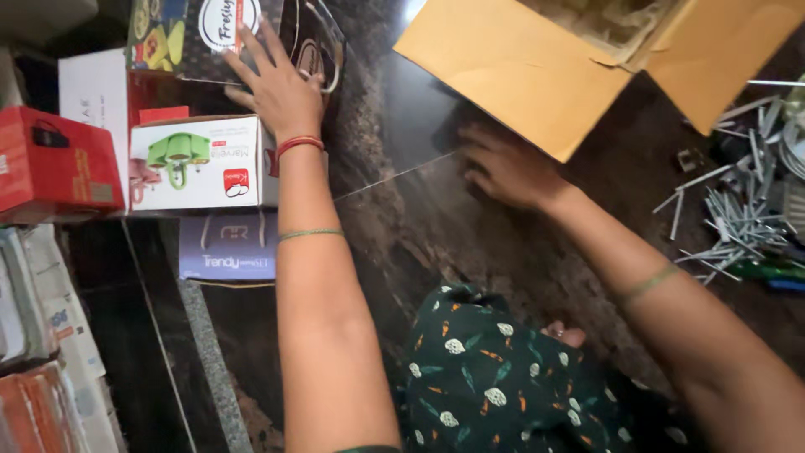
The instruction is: The person empties a cardboard box of hardware supplies onto the floor, then sorts and arranges items including nails, wire, pliers, tape, and a glass bowl. They place some items into a separate white box and return a coil of wire to the original box.
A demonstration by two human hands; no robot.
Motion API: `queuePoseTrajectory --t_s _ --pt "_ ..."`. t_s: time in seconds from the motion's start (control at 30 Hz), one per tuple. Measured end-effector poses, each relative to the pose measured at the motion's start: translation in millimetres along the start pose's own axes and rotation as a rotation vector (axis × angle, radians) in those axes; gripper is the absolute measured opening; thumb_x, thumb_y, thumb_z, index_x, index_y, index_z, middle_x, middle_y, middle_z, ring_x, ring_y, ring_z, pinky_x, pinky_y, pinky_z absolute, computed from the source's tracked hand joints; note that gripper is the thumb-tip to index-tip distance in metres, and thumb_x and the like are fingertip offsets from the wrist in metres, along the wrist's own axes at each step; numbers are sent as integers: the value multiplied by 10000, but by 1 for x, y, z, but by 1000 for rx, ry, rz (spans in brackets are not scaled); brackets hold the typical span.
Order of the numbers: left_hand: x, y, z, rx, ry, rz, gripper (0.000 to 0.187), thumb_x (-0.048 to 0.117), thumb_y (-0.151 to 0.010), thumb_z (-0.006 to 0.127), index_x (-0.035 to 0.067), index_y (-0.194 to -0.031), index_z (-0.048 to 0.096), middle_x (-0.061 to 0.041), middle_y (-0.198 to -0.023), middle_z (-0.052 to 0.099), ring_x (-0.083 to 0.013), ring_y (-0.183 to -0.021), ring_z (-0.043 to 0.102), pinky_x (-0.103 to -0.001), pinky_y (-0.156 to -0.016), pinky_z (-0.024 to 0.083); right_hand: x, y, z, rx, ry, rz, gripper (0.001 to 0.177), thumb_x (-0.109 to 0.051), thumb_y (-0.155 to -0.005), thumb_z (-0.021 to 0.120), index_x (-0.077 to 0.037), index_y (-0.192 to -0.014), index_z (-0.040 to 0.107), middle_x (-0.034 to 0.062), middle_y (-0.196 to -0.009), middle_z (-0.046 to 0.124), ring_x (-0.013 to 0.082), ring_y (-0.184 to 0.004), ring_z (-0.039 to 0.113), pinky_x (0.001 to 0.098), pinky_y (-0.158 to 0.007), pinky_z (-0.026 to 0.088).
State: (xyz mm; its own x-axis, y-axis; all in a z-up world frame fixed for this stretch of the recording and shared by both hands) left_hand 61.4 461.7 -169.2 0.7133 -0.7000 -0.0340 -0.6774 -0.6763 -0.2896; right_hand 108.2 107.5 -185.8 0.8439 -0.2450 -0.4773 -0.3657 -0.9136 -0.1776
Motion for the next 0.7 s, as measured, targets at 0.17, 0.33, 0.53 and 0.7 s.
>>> queuePoseTrajectory --t_s 0.17,0.33,0.53,0.7 --pt "-17 -1 22 47 -133 44 756 150 -993 685 206 -1657 326 -159 -1688 248 -531 -1470 279 -672 -929 527 10 -21 -3 68 64 64 416 -299 -937 674 -63 -1281 684 174 -1449 574 374 -1341 512 478 -1113 418" --pt "-49 4 23 -38 -326 15 713 234 -1030 672 266 -1648 319 -182 -1643 289 -619 -1317 436 -668 -907 537 86 23 13 -31 10 237 391 -350 -1051 629 -103 -1354 652 137 -1381 622 310 -1304 560 447 -1113 475" --pt "-53 11 9 -113 -434 -8 866 209 -949 687 304 -1679 229 -366 -1550 296 -679 -1133 542 -634 -880 522 174 72 36 109 -589 330 525 -354 -998 566 -123 -1463 488 138 -1490 528 292 -1337 525 402 -1066 466" --pt "-44 11 -2 -170 -510 -34 728 206 -1037 633 140 -1652 251 -492 -1505 377 -652 -1248 520 -674 -1106 350 194 90 5 231 -286 196 580 -248 -887 753 -14 -1386 571 167 -1380 605 318 -1258 581 432 -1023 503"
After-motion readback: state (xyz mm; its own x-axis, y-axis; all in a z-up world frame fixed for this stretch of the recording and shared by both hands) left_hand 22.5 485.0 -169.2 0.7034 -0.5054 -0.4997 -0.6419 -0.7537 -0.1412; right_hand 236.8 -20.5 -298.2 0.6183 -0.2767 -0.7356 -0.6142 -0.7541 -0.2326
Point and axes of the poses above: each hand's wrist, its own y-axis away from the middle knuckle, its own z-axis out of the palm, x = y × z, the point moved 5 cm from there along -y, towards the middle knuckle
